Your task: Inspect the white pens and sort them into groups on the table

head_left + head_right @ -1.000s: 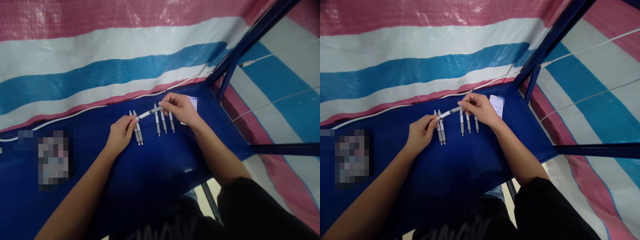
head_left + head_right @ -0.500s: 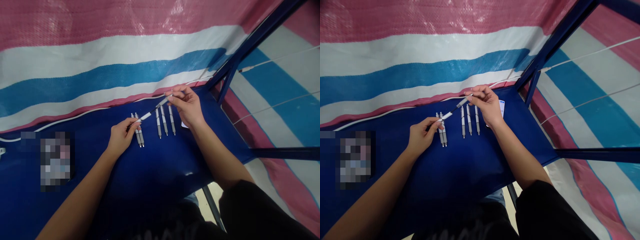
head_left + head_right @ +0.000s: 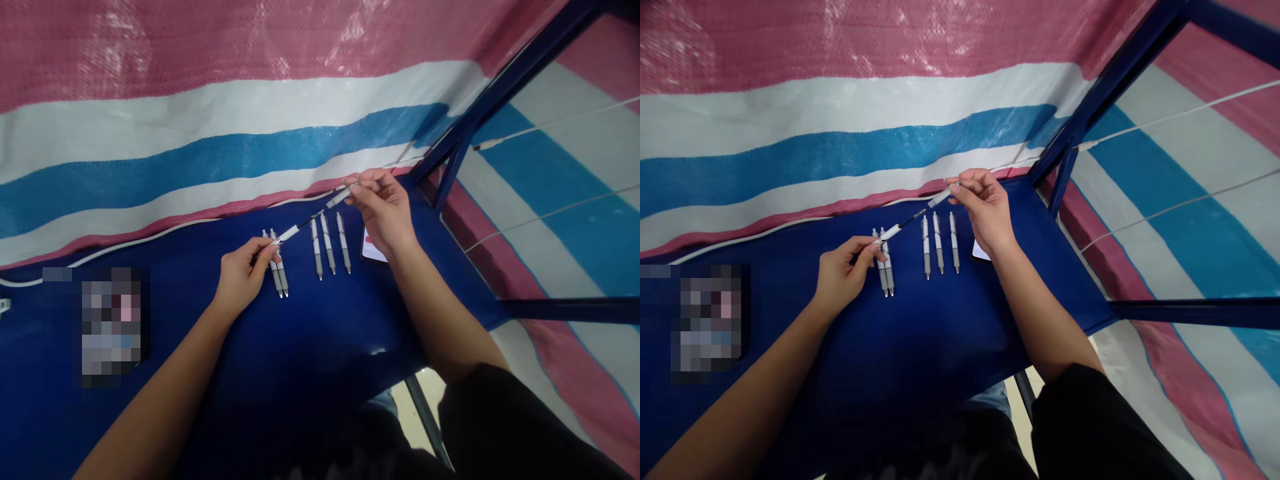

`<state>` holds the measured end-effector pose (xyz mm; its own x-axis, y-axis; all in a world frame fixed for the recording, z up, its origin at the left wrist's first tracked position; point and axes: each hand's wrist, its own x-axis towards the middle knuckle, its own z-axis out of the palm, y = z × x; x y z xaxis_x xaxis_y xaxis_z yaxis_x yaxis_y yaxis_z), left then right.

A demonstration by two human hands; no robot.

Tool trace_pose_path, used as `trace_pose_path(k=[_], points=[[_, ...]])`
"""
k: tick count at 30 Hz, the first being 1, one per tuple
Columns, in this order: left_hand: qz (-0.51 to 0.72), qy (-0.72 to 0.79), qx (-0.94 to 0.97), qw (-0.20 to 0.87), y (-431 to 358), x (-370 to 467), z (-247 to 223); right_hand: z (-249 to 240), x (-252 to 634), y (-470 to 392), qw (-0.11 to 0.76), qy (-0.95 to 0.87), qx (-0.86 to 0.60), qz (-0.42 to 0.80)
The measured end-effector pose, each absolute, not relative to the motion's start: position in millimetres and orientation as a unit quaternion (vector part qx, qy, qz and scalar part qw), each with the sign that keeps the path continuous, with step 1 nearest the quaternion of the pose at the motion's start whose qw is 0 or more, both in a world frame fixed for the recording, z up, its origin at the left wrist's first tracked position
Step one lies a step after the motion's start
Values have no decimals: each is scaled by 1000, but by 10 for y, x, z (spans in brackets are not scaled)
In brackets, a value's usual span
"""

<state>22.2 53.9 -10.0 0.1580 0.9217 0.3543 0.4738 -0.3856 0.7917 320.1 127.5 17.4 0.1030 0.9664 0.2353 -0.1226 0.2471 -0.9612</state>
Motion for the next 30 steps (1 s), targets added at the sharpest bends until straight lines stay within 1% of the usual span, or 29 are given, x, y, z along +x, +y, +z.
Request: trace_pose_path(k=[10, 17, 22, 30], points=[[429, 483, 707, 286, 548, 234, -97, 136, 3200, 1279, 605, -474, -420, 482], [432, 482, 705, 290, 551, 237, -95, 157, 3188, 1246, 569, -500, -427, 494], [424, 481, 711, 289, 547, 240, -92, 172, 3102, 1185, 561, -502, -402, 521], [419, 487, 714, 279, 537, 244, -81, 156, 2905, 1086, 523, -536, -363, 554]])
